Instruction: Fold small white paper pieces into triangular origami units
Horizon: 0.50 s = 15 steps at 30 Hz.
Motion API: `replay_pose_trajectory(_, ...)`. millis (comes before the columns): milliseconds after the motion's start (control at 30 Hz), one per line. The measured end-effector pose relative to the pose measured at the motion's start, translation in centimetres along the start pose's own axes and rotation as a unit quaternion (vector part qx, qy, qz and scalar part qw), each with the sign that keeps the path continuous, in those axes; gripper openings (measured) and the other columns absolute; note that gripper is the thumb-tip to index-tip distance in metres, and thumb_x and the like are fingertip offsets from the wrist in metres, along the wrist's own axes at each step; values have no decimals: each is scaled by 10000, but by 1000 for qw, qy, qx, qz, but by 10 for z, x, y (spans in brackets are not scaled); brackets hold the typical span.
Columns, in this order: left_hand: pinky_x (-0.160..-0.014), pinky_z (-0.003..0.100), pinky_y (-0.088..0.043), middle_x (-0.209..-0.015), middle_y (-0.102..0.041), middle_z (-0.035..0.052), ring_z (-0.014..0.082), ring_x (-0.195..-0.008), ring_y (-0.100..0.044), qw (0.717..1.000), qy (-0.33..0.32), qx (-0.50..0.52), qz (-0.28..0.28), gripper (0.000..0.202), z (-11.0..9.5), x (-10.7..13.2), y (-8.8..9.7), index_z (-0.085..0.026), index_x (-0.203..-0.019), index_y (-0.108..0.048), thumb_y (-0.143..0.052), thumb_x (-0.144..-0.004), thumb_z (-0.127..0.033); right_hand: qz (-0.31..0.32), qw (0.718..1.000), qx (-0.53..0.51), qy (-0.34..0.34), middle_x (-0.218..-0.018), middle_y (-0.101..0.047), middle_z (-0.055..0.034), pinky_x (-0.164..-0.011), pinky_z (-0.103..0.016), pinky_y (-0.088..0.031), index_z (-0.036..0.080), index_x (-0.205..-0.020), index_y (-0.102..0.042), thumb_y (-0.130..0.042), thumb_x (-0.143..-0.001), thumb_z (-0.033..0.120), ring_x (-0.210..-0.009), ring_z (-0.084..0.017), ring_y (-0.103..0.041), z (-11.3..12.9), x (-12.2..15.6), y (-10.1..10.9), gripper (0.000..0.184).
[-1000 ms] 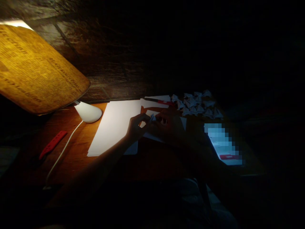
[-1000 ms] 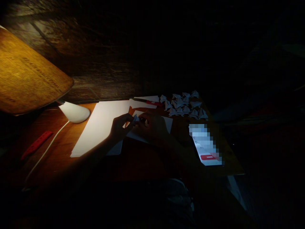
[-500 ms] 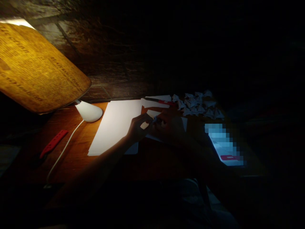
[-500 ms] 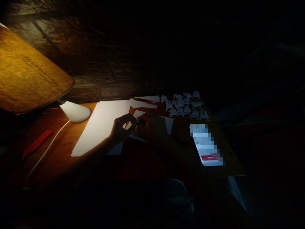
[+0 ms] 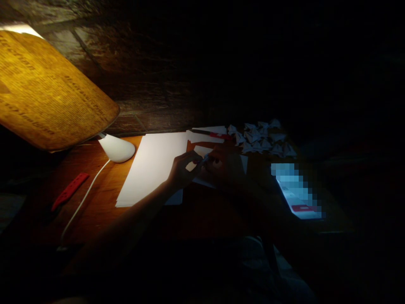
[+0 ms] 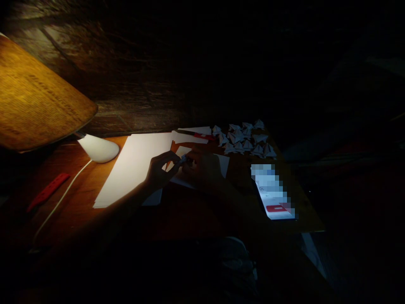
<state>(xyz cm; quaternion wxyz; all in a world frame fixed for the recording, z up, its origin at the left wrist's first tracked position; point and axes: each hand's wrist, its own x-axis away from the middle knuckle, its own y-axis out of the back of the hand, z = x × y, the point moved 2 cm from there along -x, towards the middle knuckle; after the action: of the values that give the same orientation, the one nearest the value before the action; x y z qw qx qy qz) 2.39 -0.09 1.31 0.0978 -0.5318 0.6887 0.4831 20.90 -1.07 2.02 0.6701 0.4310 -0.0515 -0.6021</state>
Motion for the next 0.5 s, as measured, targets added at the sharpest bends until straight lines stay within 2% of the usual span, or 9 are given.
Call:
replay_pose_trajectory(300,-678,280,-514,-808,-683,20,145,-728,-645,1000,24,10,-1,83,0,1,0,-186,-860,-689,-627,-909,-160,-8,1000,-22,-12,-802,-646,-14,-625,-283,-358,199,-782,-721,-711,-862,270,-699,-140,-546,2,-1,1,107)
replay_pose_trajectory(500,-679,286,-523,-806,-693,22,147,-731,-661,999,28,21,-2,110,-2,-1,0,-193,-866,-698,-628,-951,-203,-23,998,-47,-37,-784,-668,-10,-609,-281,-379,202,-832,-754,-767,-853,314,-678,-139,-561,2,0,0,115)
